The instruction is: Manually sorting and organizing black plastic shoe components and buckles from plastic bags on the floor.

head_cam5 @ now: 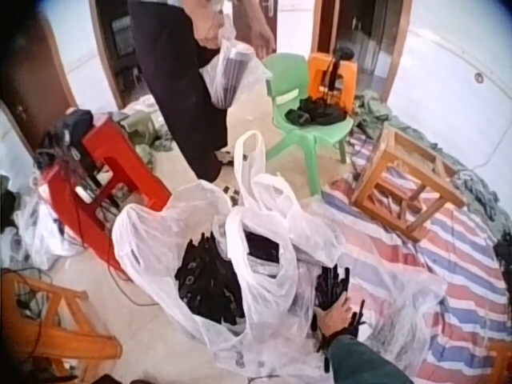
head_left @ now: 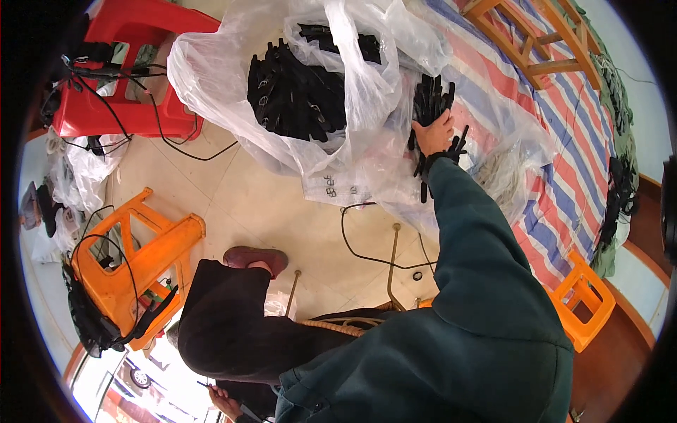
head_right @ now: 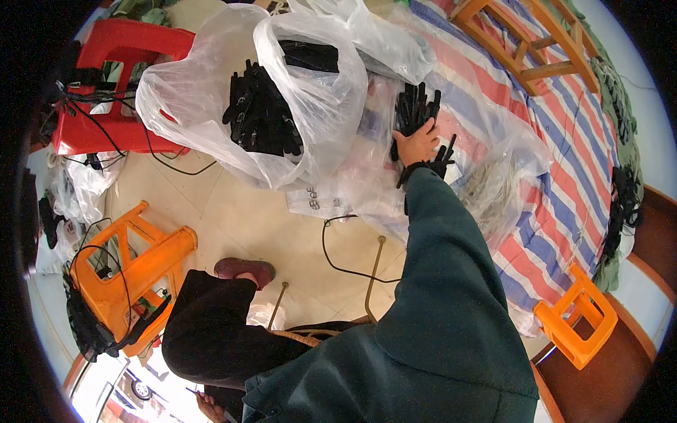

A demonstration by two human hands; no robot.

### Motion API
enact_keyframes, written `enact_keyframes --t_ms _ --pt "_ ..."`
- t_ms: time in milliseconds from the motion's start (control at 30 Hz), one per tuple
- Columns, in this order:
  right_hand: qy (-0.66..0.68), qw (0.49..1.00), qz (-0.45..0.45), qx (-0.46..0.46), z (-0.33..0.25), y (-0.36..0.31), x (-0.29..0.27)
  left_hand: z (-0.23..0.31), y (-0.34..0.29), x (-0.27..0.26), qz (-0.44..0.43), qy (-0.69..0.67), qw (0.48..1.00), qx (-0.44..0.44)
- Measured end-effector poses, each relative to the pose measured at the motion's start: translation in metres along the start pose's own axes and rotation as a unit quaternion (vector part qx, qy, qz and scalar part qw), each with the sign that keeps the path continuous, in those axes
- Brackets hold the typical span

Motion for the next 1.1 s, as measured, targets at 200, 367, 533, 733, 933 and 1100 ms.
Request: enact_keyframes --t_ms 200,367,533,733,933,1100 --pt "-0.018 1.0 -0.005 0.014 -0.006 0.002 0.005 0.003 -0.008 0.016 0.002 0.016 1.0 0.01" --pt "-0.01 0.999 0.032 -0.038 0.016 0.005 -0.001 0.006 -0.016 0.014 -0.005 -0.011 1.0 0.003" --pt "-0.016 0.999 0.006 -0.046 0.012 0.003 0.002 0.018 -0.024 0.059 0.004 0.014 1.0 0.011" --pt "-0.038 0.999 -0.005 -0.011 -0.003 -0.004 0.011 0.008 -0.016 0.021 -0.01 -0.017 1.0 -0.003" --pt "-0.068 0.998 -0.012 -0.001 -0.003 -0.003 0.004 0.004 -0.014 0.025 -0.008 -0.003 1.0 0.0" --pt "-0.004 0.998 0.002 -0.06 0.009 0.005 -0.005 0.011 -0.022 0.031 -0.02 -0.014 1.0 0.012"
Point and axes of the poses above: each hand's wrist, its own y-axis towards the middle knuckle, its own x-axis out of the palm, z = x × y, the point moved 2 cm from there along y, towards the middle knuckle, and after that the axes turned 14 degrees about -z, right-handed, at the moved point
